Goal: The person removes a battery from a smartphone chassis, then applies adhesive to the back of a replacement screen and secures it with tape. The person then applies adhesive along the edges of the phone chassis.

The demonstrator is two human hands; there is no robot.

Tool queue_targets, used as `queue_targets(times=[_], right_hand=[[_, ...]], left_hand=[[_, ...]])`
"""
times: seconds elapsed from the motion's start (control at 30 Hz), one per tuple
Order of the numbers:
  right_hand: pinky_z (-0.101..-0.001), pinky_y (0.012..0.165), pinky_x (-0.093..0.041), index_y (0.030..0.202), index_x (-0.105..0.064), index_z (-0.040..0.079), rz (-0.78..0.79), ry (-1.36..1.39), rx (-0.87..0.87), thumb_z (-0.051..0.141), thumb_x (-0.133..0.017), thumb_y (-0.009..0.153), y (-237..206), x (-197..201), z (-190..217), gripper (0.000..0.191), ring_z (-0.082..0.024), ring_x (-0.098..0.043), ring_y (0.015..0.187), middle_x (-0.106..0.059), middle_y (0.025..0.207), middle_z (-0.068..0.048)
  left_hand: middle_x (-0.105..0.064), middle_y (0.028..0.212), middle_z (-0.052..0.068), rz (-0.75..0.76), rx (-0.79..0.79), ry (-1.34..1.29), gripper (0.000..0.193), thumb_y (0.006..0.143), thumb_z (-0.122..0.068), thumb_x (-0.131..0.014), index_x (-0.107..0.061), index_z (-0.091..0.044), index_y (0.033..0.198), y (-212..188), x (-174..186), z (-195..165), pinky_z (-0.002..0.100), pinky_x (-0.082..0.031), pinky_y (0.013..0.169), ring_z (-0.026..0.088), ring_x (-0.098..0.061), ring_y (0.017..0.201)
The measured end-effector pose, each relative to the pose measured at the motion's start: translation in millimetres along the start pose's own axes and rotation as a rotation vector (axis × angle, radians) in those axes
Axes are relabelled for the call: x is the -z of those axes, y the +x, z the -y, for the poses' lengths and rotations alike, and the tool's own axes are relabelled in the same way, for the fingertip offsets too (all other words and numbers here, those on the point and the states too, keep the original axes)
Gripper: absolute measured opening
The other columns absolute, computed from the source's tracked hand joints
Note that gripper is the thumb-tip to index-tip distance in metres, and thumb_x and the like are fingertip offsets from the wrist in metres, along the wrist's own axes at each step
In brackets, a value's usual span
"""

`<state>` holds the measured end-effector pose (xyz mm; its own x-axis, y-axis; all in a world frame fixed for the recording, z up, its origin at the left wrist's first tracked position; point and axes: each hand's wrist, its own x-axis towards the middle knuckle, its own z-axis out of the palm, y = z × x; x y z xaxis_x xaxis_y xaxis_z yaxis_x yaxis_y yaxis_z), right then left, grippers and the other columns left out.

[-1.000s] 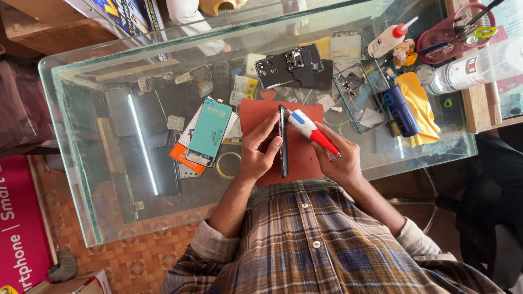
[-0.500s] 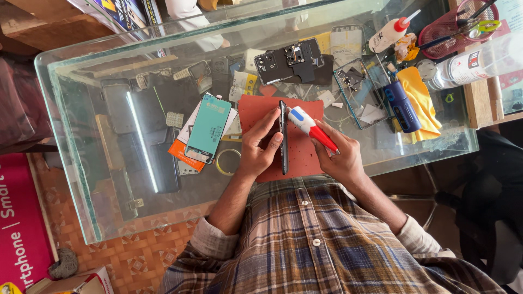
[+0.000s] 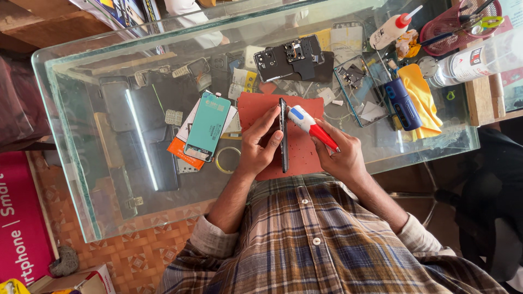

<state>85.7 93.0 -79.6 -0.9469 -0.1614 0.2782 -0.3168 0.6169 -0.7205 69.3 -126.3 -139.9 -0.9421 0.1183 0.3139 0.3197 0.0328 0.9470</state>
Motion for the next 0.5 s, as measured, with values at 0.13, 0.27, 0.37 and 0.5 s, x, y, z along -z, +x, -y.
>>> queue_targets(times=[0.13, 0.27, 0.37, 0.5], right_hand=[[-0.0354, 0.083, -0.061, 0.130, -0.066, -0.001, 0.015, 0.002, -0.012, 0.005, -0.075, 0.094, -3.1, -0.4, 1.0, 0.037, -0.031, -0.076, 0.105, -0.075, 0.114, -0.020], [-0.0352, 0.082, -0.061, 0.130, -0.066, -0.001, 0.014, 0.001, -0.008, 0.005, -0.075, 0.094, -3.7, 0.0, 1.9, 0.037, -0.031, -0.077, 0.103, -0.075, 0.111, -0.020], [-0.0353, 0.081, -0.061, 0.129, -0.066, -0.001, 0.022, 0.007, -0.010, 0.004, -0.074, 0.094, -4.9, 0.6, 2.4, 0.037, -0.031, -0.077, 0.101, -0.075, 0.110, -0.020], [-0.0355, 0.080, -0.061, 0.129, -0.066, -0.001, 0.029, 0.007, -0.021, 0.004, -0.074, 0.094, -6.8, 0.9, 2.2, 0.036, -0.031, -0.078, 0.100, -0.076, 0.109, -0.019]], left_hand=[[-0.061, 0.149, 0.018, 0.002, 0.013, 0.011, 0.049, 0.105, -0.020, -0.067, -0.054, -0.003, 0.149, -2.5, -0.3, 0.9, 0.040, -0.048, 0.119, 0.029, -0.060, 0.140], [-0.061, 0.149, 0.018, -0.001, -0.003, 0.003, 0.049, 0.106, -0.020, -0.067, -0.054, -0.002, 0.149, -1.7, -0.8, 1.7, 0.040, -0.049, 0.118, 0.030, -0.061, 0.139], [-0.061, 0.149, 0.018, 0.002, -0.007, 0.005, 0.049, 0.106, -0.019, -0.067, -0.054, -0.002, 0.149, -2.1, -1.0, 2.2, 0.039, -0.049, 0.118, 0.030, -0.061, 0.139], [-0.061, 0.148, 0.019, 0.001, -0.008, 0.008, 0.049, 0.105, -0.018, -0.068, -0.054, -0.002, 0.149, -2.2, -0.8, 2.6, 0.039, -0.049, 0.118, 0.030, -0.062, 0.139]])
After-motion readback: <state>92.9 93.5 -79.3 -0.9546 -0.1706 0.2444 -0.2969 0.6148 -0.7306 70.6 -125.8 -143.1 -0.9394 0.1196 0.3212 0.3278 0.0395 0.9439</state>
